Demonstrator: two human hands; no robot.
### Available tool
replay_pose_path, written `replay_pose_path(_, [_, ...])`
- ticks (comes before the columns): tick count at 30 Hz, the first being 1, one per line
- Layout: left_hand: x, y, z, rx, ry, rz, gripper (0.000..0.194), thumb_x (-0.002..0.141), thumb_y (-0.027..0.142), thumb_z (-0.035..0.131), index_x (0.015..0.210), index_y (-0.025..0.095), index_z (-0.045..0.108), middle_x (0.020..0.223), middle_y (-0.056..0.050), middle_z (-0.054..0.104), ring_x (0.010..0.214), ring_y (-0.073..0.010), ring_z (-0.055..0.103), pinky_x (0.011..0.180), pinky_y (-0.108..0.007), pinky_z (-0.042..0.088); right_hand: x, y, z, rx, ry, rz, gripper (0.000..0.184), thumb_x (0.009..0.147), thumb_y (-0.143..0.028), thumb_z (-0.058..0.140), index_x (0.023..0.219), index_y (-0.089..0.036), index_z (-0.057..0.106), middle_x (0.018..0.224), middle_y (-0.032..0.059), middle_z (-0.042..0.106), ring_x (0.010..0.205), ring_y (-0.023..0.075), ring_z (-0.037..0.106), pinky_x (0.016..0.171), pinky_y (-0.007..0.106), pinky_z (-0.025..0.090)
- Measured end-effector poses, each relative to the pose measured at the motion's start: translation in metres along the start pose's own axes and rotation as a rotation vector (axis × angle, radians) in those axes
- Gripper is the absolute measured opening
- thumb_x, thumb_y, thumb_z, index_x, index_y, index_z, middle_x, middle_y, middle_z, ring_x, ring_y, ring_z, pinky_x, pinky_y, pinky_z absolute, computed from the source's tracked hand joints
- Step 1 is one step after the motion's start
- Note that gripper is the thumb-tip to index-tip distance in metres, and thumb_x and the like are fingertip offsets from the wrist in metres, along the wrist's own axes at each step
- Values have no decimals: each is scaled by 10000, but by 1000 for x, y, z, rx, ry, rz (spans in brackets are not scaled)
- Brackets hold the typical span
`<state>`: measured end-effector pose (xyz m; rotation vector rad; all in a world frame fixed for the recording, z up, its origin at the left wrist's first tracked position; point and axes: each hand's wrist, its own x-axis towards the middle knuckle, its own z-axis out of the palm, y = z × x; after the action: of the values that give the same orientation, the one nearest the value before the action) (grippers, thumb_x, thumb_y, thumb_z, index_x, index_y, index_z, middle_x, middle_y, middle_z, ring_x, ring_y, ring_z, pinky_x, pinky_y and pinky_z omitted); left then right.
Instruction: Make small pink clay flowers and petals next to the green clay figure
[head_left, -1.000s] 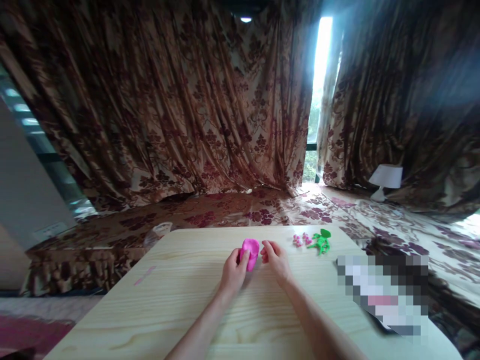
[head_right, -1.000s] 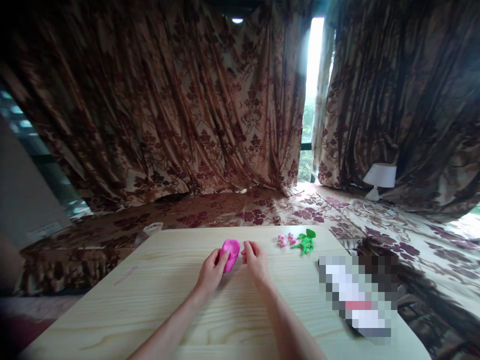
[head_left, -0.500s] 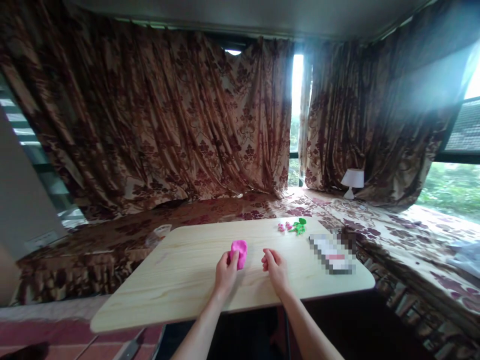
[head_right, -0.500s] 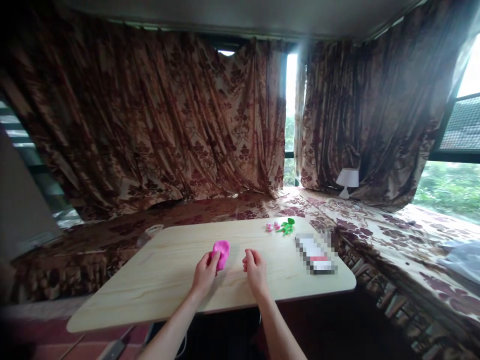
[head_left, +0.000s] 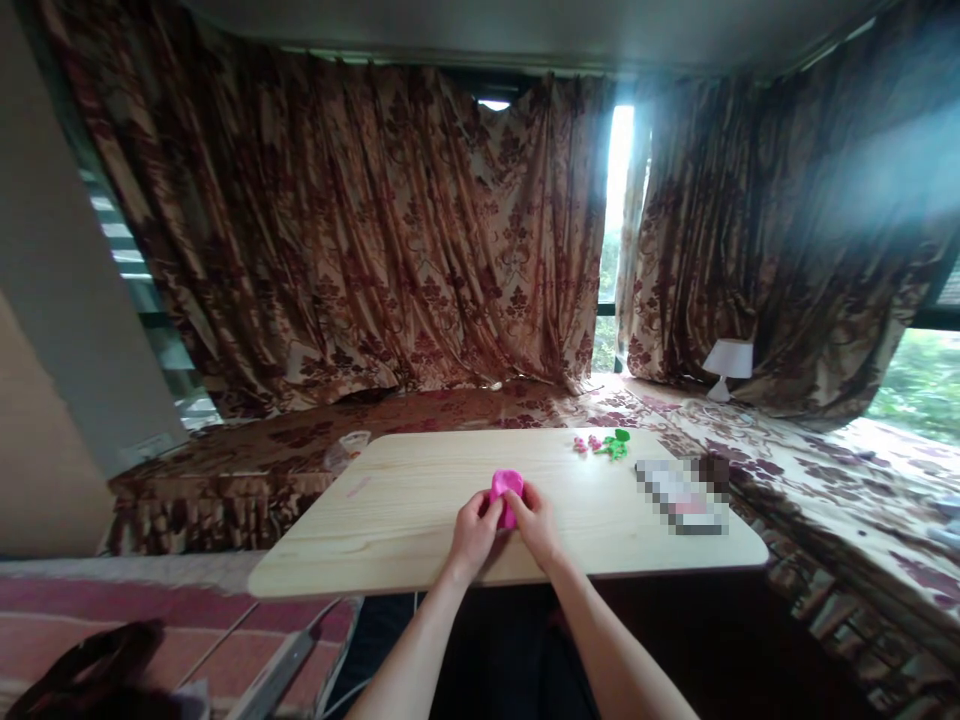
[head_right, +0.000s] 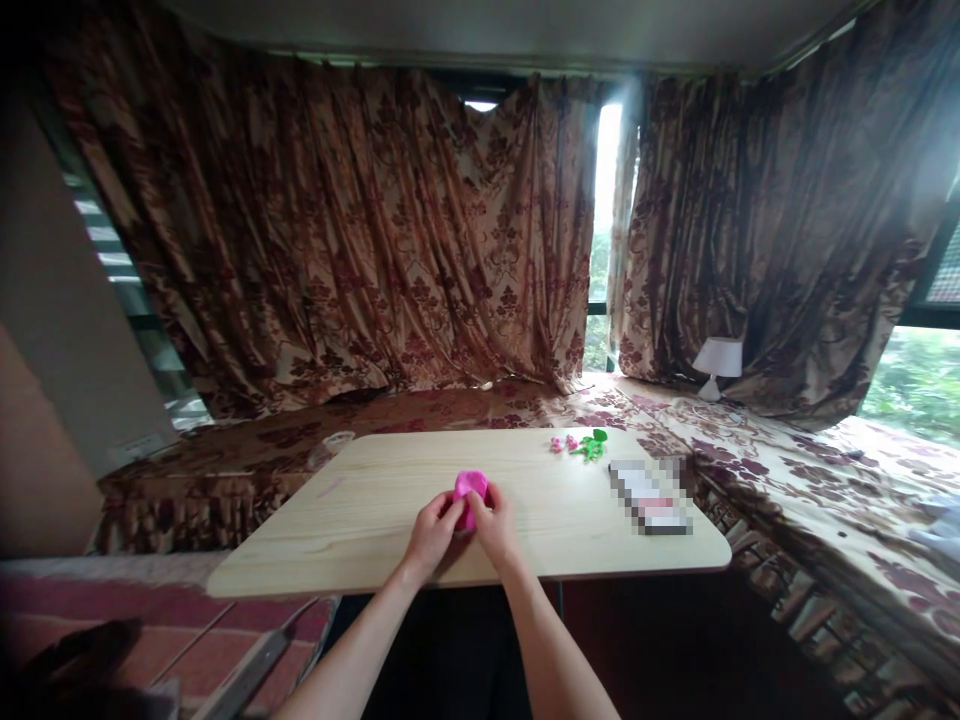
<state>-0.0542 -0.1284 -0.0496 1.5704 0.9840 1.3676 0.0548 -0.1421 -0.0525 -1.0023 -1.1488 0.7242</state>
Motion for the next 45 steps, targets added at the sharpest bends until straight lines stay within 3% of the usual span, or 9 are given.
replay_pose_path(14, [0, 1, -3, -37, 74, -14, 450, 683, 490, 572, 950, 136, 652, 899, -81, 681, 808, -197, 601, 719, -276, 454, -2, 1, -5, 2, -77, -44, 282, 724, -378, 566, 894, -168, 648, 785, 9, 654, 727, 149, 559, 639, 235, 437])
replay_pose_path(18, [0, 2, -3, -48, 75, -29, 460, 665, 492, 595, 951, 137, 656, 913, -82, 681, 824, -198, 603, 723, -272, 458, -2, 3, -6, 17, -84, -27, 271, 723, -389, 567, 806, -148, 661, 711, 10, 647, 662, 141, 557, 577, 223, 429])
replay_pose_path(32, [3, -5, -1, -129, 90, -71, 486, 648, 484, 616, 976, 128, 658, 831, -47, 687, 750, -166, 597, 663, -234, 447, 3, 14, -7, 36, 11, 45, 270, 670, -374, 603, 764, -128, 663, 637, 8, 637, 554, 118, 532, 498, 217, 414])
replay_pose_path(39, [-3, -1, -2, -96, 3, -33, 439, 665, 447, 615, 968, 131, 646, 802, -55, 673, 706, -166, 589, 631, -247, 447, 2, 13, -8, 50, 84, 40, 309, 681, -405, 584, 790, -125, 656, 660, 17, 629, 600, 128, 529, 552, 230, 426])
replay_pose_path(45, [-1, -6, -7, -75, -51, -26, 336, 653, 392, 639, 839, 112, 652, 786, -72, 674, 673, -159, 588, 631, -249, 447, -3, 0, -8, 65, 14, 38, 406, 723, -471, 541, 947, -153, 657, 810, 40, 654, 744, 167, 576, 634, 252, 456])
